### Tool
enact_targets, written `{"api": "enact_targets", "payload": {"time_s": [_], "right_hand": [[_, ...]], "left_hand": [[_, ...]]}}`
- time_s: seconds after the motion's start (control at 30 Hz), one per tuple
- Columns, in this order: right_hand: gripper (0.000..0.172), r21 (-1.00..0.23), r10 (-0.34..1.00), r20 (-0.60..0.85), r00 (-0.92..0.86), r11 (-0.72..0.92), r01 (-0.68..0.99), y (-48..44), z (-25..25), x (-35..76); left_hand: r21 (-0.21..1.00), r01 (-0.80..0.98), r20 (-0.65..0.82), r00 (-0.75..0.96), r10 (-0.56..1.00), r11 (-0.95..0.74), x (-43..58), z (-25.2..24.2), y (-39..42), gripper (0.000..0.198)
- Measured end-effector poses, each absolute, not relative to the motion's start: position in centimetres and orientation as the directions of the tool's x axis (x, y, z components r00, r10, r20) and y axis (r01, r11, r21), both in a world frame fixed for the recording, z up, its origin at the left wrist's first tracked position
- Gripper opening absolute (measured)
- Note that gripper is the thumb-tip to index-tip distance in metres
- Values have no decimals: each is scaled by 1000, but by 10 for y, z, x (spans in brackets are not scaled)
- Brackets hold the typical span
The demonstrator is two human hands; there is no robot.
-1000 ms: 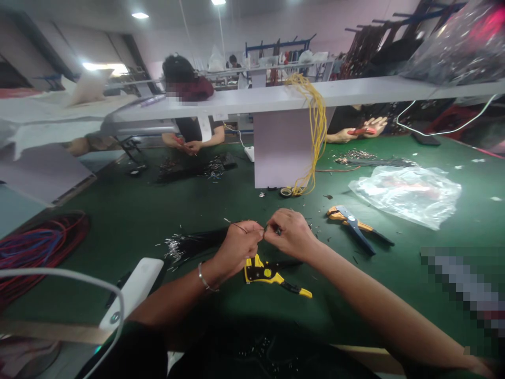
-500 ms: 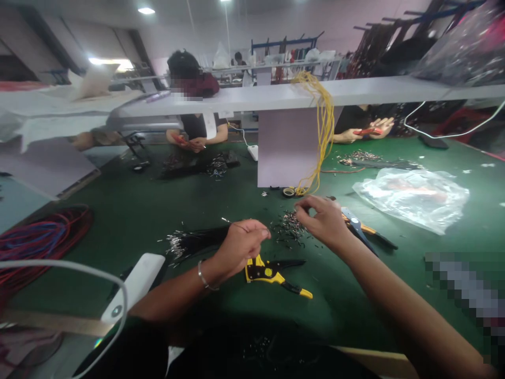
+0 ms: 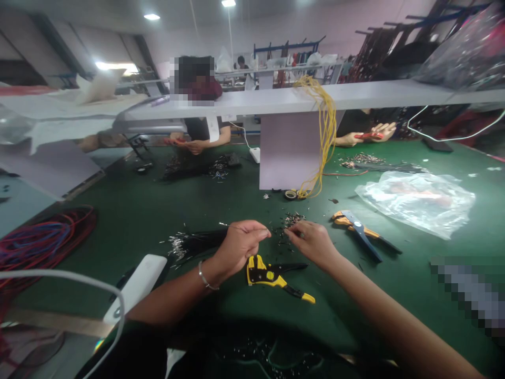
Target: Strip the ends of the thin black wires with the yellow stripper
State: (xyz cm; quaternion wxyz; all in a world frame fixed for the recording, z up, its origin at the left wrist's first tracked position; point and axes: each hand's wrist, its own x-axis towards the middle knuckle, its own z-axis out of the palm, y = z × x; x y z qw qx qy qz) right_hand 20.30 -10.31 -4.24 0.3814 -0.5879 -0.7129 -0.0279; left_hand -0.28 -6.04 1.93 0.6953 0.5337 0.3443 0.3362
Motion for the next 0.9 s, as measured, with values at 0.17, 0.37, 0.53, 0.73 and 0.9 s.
{"api": "enact_targets", "payload": {"time_s": [0.17,0.37,0.53,0.73,0.9], "right_hand": [[20,-407,851,524,28,221,886,-104,-52,207],[18,-653,888,430,161,183,735,-108,-39,201],[13,-923,954,224,198,142,356,-110,-10,181],[16,-996,988,89,129,92,-11,-106,10,160],[10,-995,984,104,148,104,6,-104,11,154]], "left_hand": [[966,-109,-138,553,821,236,-2,17,-58,22],[963,-109,-143,565,813,245,-2,13,-56,21],[980,-70,-119,538,834,185,-1,9,-56,22],[999,29,-30,530,847,18,-4,10,-58,18],[967,164,66,575,816,-194,-8,12,-57,19]]}}
